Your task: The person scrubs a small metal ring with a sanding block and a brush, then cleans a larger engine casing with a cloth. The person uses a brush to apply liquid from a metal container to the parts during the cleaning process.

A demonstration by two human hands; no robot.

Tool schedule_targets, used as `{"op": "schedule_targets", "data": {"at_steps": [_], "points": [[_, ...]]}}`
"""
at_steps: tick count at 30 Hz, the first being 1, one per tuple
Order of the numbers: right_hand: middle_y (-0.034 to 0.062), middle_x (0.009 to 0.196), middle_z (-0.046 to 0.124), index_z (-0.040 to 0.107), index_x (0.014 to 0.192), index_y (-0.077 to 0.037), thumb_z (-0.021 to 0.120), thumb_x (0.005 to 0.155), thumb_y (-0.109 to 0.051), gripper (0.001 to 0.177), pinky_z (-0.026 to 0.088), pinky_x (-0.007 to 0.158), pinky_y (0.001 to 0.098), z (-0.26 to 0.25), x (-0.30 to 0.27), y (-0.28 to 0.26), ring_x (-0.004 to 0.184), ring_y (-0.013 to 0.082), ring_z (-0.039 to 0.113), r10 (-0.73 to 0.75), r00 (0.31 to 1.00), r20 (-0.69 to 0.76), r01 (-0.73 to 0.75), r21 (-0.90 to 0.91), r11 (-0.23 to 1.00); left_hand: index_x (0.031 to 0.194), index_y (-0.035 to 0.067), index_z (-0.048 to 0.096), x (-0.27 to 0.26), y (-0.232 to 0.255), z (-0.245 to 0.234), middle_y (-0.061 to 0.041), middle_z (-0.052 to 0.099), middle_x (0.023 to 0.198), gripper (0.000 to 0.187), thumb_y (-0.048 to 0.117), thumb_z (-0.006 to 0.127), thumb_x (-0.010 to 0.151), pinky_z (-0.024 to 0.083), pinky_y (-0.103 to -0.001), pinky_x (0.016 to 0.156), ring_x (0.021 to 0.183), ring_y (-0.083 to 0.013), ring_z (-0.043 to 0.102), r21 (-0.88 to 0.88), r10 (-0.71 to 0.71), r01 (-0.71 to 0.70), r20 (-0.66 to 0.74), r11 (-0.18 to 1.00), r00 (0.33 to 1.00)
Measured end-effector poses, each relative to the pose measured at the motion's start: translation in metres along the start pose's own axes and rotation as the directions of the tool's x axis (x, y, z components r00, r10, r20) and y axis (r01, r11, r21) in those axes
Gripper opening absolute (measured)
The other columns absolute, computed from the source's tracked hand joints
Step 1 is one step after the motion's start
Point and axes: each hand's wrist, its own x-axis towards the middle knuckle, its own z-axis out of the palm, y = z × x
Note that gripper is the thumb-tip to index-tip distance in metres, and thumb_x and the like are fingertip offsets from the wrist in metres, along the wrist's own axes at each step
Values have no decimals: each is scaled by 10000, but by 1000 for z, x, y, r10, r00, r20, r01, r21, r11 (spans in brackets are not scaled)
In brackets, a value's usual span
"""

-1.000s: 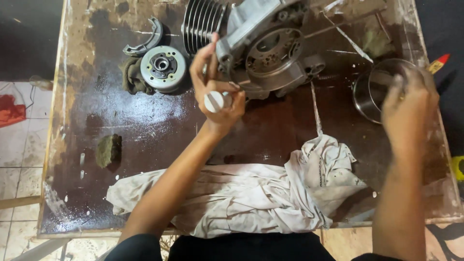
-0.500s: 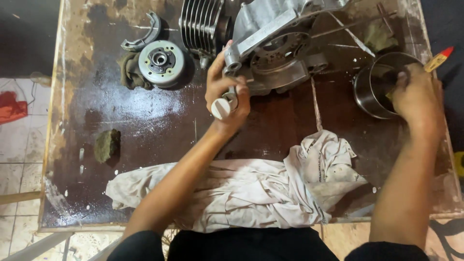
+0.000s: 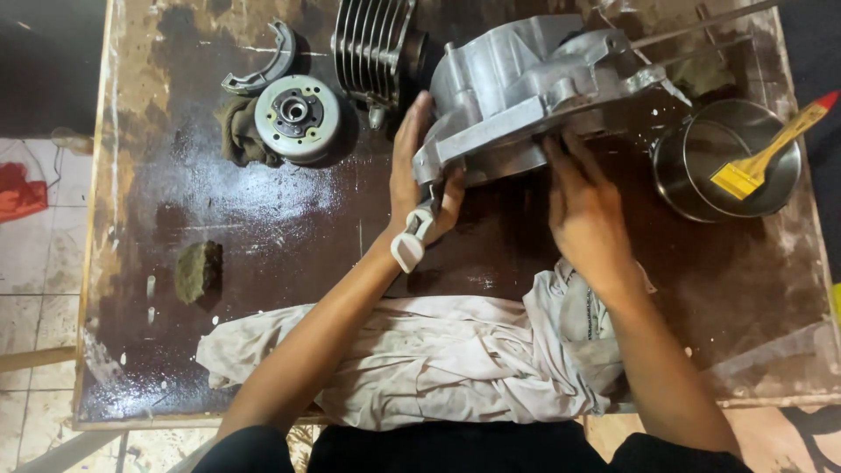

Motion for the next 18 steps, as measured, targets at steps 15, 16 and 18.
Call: {"op": "schedule_targets", "data": {"at_steps": [15, 16, 18], "points": [[323, 1114, 679, 675, 1356, -12, 589, 1055, -44, 314, 519, 800, 515, -31, 29, 61, 915, 468, 670, 391, 917, 85, -391, -18, 920, 1570, 130, 379, 29, -56, 34, -203, 234, 1690, 592, -48, 505, 1020, 342, -441, 1305, 1566, -354, 353, -56, -60, 60, -7, 997, 998], [299, 1102, 677, 668, 1226, 29, 596, 1013, -16, 229, 507, 875, 510, -41, 11, 83, 987, 449, 653, 317, 947, -49, -320, -207, 924, 1570, 128, 353, 31, -58, 34, -196, 233, 1707, 587, -34, 541, 1037, 325, -441, 1306, 1564, -355, 340, -39, -26, 25, -7, 999, 1000], [277, 1090, 675, 660, 1096, 72, 603, 971, 14, 149, 493, 951, 507, -56, -22, 122, 1060, 431, 635, 224, 963, -150, -266, -394, 880, 1569, 127, 327, 26, -55, 31, -190, 232, 1725, 590, -20, 576, 1055, 308, -441, 1306, 1562, -356, 328, -24, -5, 5, 2, 1000, 1000]]}}
